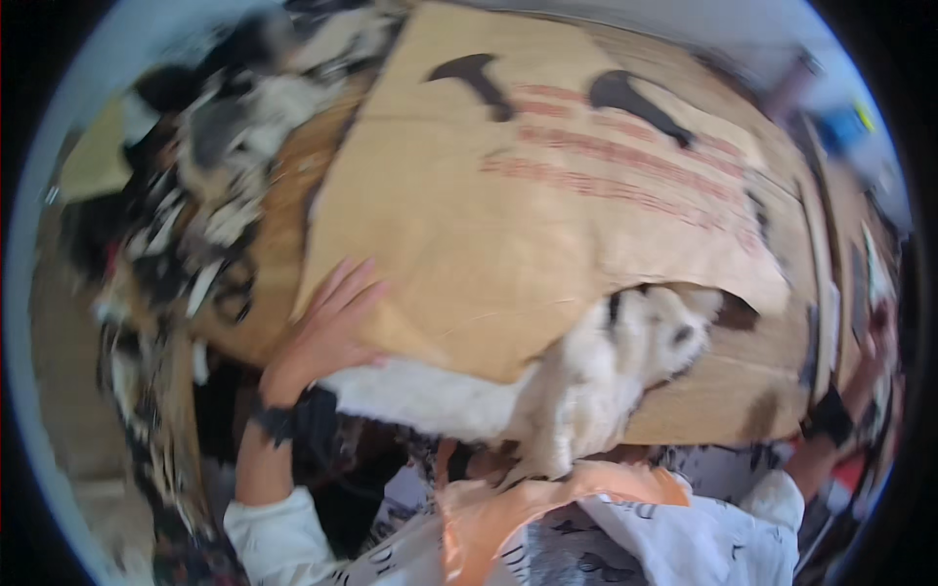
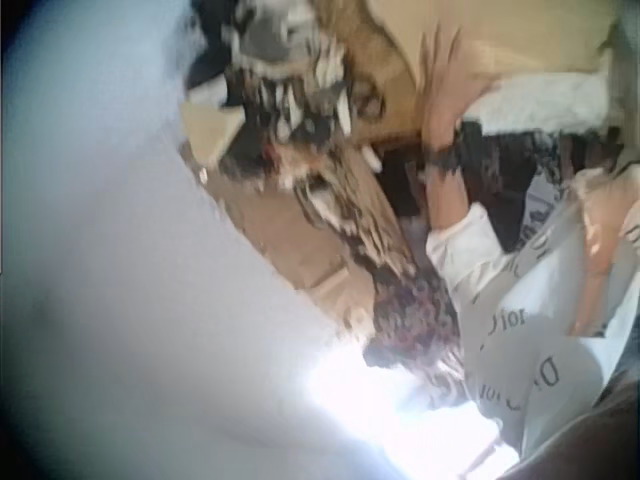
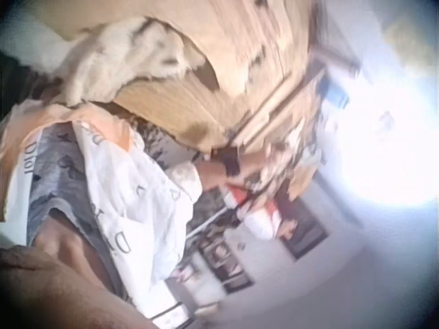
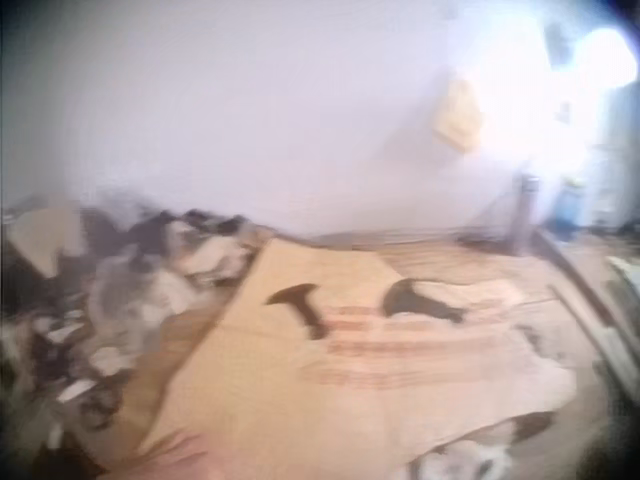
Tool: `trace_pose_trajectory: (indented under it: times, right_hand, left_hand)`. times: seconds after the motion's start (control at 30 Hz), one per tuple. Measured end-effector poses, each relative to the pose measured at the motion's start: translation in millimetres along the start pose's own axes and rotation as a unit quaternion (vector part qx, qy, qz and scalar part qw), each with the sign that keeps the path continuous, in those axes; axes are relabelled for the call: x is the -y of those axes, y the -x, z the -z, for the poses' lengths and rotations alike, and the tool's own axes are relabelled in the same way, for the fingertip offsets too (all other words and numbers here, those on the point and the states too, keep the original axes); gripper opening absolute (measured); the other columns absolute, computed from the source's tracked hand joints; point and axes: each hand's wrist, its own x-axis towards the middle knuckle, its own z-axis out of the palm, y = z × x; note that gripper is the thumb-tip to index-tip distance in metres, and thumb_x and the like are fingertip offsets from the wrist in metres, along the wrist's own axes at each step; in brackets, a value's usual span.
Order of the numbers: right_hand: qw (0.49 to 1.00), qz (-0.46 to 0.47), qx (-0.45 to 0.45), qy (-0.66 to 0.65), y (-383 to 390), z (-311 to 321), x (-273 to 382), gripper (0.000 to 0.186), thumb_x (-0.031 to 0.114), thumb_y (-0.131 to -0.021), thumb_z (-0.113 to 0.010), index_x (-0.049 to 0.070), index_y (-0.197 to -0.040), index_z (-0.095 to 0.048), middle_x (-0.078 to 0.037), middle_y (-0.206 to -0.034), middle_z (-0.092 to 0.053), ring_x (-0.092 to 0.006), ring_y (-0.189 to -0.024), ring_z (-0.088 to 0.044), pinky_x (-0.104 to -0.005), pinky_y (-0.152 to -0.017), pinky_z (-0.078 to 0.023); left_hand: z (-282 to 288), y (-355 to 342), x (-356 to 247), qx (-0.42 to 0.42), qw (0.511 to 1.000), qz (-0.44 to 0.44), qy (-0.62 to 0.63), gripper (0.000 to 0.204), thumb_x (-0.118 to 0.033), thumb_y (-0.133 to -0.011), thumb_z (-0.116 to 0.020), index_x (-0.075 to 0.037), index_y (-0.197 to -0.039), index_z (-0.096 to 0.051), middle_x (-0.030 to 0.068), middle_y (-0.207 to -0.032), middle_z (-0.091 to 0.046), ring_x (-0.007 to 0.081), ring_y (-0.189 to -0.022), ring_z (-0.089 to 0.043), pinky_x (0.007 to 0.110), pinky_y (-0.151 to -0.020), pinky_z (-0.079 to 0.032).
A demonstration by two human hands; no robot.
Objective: Cut and prepare animal pelts using patterns and hand tools.
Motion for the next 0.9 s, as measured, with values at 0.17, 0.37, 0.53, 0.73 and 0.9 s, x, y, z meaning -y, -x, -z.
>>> trace_pose_trajectory:
  times: [0.17, 0.37, 0.53, 0.73, 0.9]
  right_hand:
    - [0.937, 0.143, -0.3, 0.107, -7, -222, -20, 0.024, 0.007, -0.086, -0.055, -0.001, -0.108, -0.052, -0.002, -0.083, -0.056, -0.0091, -0.073, -0.053, -0.0171, -0.067, -0.046]
    - [0.939, 0.136, -0.296, 0.113, -16, -253, -24, 0.021, 0.008, -0.086, -0.054, 0.001, -0.107, -0.054, -0.005, -0.083, -0.056, -0.0129, -0.073, -0.056, -0.0195, -0.063, -0.048]
    - [0.931, 0.137, -0.266, 0.209, -23, -298, -37, 0.024, 0.006, -0.085, -0.055, 0.0, -0.108, -0.054, -0.003, -0.081, -0.056, -0.0118, -0.074, -0.054, -0.0193, -0.066, -0.045]
    - [0.915, 0.072, -0.192, 0.348, -54, -347, -67, 0.02, 0.011, -0.086, -0.056, 0.0, -0.103, -0.058, -0.001, -0.08, -0.056, -0.0058, -0.071, -0.051, -0.0171, -0.061, -0.039]
    - [0.874, -0.062, -0.023, 0.481, -94, -400, -122, 0.022, 0.007, -0.083, -0.054, 0.004, -0.104, -0.061, 0.001, -0.071, -0.056, -0.0051, -0.062, -0.049, -0.0185, -0.055, -0.038]
  left_hand:
    - [-15, 20, 24, -0.075, 0.995, -0.068, -0.023, 0.049, 0.004, -0.064, -0.051, -0.002, -0.113, -0.054, 0.0179, -0.119, -0.051, 0.0369, -0.116, -0.042, 0.041, -0.097, -0.035]
    - [74, 3, 94, -0.241, 0.967, 0.001, 0.079, 0.018, -0.003, -0.081, -0.043, 0.002, -0.089, -0.059, 0.0111, -0.084, -0.058, 0.0198, -0.082, -0.056, 0.033, -0.073, -0.044]
    - [134, -120, 108, -0.333, 0.934, 0.115, -0.062, 0.03, -0.024, -0.086, -0.051, 0.002, -0.1, -0.057, 0.0197, -0.085, -0.061, 0.0314, -0.079, -0.059, 0.036, -0.071, -0.043]
    - [84, -199, 171, -0.305, 0.885, 0.235, -0.262, 0.027, -0.022, -0.079, -0.055, -0.012, -0.105, -0.058, 0.0134, -0.099, -0.06, 0.0338, -0.095, -0.055, 0.044, -0.081, -0.043]
    - [72, -162, 66, -0.486, 0.834, 0.036, -0.259, 0.028, -0.013, -0.079, -0.055, -0.008, -0.106, -0.058, 0.0098, -0.098, -0.061, 0.0261, -0.097, -0.054, 0.036, -0.085, -0.041]
